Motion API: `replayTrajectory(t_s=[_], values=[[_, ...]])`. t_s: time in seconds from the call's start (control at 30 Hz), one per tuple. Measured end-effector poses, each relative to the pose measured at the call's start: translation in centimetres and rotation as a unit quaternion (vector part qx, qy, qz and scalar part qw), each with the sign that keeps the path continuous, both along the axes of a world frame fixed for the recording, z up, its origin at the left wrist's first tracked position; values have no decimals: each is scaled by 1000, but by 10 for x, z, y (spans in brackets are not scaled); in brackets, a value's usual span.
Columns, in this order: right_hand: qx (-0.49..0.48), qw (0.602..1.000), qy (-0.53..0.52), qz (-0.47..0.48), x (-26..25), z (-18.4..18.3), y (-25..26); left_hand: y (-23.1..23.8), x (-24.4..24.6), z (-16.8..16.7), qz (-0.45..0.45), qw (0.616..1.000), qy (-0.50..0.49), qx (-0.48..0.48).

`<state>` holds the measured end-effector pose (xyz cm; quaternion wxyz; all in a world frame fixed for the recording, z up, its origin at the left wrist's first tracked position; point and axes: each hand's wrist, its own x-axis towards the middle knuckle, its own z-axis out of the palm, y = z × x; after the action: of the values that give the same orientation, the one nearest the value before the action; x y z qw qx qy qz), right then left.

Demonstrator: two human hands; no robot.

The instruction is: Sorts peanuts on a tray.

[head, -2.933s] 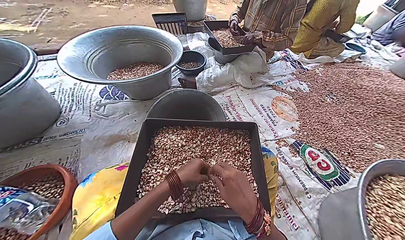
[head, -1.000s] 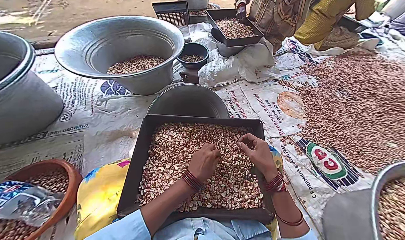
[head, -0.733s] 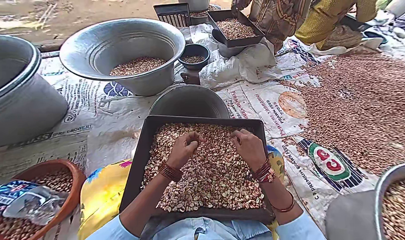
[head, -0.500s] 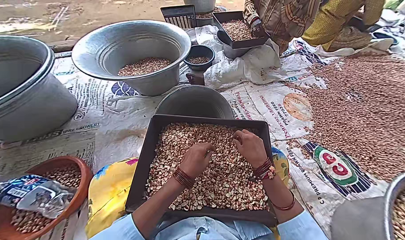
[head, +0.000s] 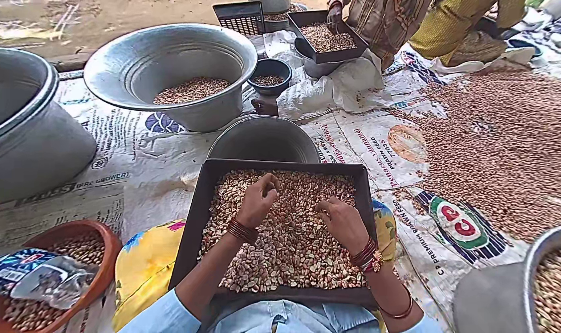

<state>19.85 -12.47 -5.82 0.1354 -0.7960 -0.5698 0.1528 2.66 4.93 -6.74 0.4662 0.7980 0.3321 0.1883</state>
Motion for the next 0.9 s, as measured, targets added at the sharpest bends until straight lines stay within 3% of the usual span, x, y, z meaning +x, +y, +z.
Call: replayTrajectory(t_s=[0.07,0.23,0.3,0.37,0.43,0.5,0.57,0.63,0.7,0.77,0.9], values=[[-10,1000,-5,5,-1,-1,2,9,-2,8,15,1000,14,12],[-47,998,51,-2,3,1,5,-3,13,5,-52,973,124,188],[49,991,124,-21,12,1,-3,-8,20,-1,-59,963,130,227],[183,946,259,-64,24,0,-14,-11,24,-6,-55,957,137,251],[291,860,408,-100,34,0,-23,-12,27,-6,-60,953,154,253],[337,804,471,-134,41,2,-29,-12,29,-4,-66,950,180,248],[300,843,413,-172,44,6,-33,-12,31,-4,-69,948,188,247],[217,923,257,-185,42,10,-35,-12,32,-4,-73,949,196,237],[138,969,104,-178,33,12,-29,-8,31,-1,-84,952,212,203],[61,984,31,-162,24,15,-21,-2,24,2,-73,970,178,151],[-37,987,-18,-154,16,16,-11,12,-1,3,4,1000,6,-30]])
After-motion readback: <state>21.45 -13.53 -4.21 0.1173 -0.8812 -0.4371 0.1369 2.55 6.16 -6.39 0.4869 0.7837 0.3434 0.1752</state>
